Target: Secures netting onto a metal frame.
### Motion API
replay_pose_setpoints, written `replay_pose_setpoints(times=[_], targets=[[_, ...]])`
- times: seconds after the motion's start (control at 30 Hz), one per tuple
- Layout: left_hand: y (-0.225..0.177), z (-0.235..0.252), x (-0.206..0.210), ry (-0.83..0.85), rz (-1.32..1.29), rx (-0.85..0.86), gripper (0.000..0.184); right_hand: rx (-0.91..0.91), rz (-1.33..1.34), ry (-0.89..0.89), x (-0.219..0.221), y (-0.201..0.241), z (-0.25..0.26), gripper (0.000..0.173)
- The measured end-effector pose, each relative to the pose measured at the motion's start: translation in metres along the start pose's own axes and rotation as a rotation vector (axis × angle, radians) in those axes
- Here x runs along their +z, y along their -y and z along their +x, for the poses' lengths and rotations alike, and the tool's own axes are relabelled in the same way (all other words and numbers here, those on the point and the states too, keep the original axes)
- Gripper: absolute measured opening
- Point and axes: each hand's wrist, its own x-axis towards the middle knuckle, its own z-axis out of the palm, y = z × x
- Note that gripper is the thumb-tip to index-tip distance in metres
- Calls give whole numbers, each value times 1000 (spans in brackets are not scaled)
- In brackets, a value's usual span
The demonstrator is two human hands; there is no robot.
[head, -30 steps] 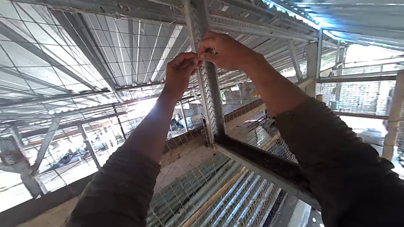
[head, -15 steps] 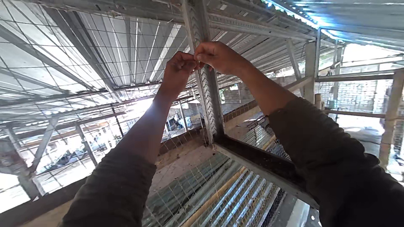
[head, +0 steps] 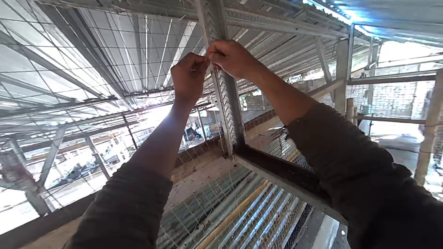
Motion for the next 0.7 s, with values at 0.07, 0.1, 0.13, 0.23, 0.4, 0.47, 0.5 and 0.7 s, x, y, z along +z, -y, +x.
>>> replay_pose_setpoints(times=[0.07,0.1,0.13,0.23,0.4,0.47,0.5,0.7], targets=[[1,-3,3,-40,60,55,19,55,25,-13,0,3,1,21],[1,-4,5,-50,95,89,20,79,37,-12,1,3,1,21],[1,-4,6,-59,134,119,20,102,52,-8,2,3,2,21],[0,-5,6,-71,244,174,23,154,105,12,1,5,3,21],[7,-7,5,-78,360,337,23,200,150,34,1,8,2,19],[9,-7,4,-63,405,384,24,223,127,46,2,8,3,18],[9,-7,4,-49,423,398,25,227,111,51,2,8,3,19],[4,-2,-4,94,417,325,27,217,150,2,2,8,0,20]])
